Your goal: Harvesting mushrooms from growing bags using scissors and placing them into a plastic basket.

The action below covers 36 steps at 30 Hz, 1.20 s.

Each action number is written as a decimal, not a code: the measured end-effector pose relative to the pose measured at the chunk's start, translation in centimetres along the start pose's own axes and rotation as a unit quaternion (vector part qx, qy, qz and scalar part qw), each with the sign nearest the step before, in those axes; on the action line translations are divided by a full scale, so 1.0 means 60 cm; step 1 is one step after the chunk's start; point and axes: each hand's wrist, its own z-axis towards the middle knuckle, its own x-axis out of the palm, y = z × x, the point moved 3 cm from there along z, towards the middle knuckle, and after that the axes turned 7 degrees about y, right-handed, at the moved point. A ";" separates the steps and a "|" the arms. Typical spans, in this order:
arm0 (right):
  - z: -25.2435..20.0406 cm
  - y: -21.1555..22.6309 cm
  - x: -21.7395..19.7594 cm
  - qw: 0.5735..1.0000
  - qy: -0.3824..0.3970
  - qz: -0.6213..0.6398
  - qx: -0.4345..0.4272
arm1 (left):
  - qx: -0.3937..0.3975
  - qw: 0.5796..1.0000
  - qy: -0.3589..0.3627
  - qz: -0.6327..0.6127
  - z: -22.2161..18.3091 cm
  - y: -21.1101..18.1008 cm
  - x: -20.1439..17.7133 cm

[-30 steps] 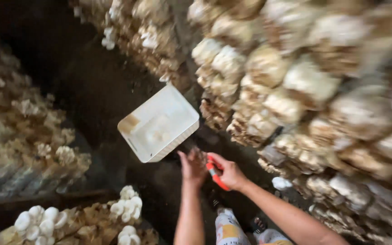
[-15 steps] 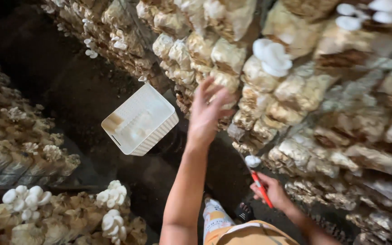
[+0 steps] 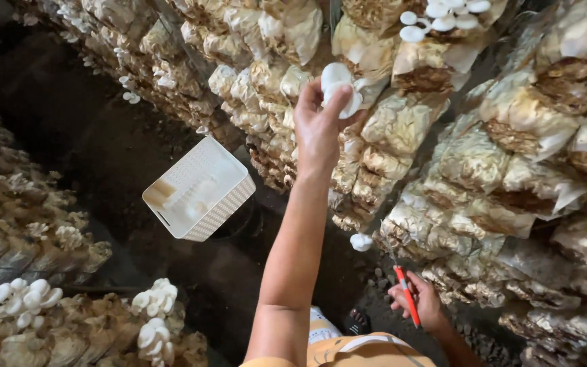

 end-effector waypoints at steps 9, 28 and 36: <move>-0.045 0.097 -0.003 0.998 -0.015 -0.050 0.022 | 0.030 0.999 -0.020 0.028 -0.017 0.082 -0.004; -0.058 0.134 -0.034 0.986 -0.076 0.015 -0.145 | 0.154 0.978 -0.031 -0.137 -0.034 0.157 -0.031; -0.066 0.307 0.016 0.973 0.037 0.028 -0.225 | 0.159 0.987 -0.021 -0.009 -0.099 0.129 -0.089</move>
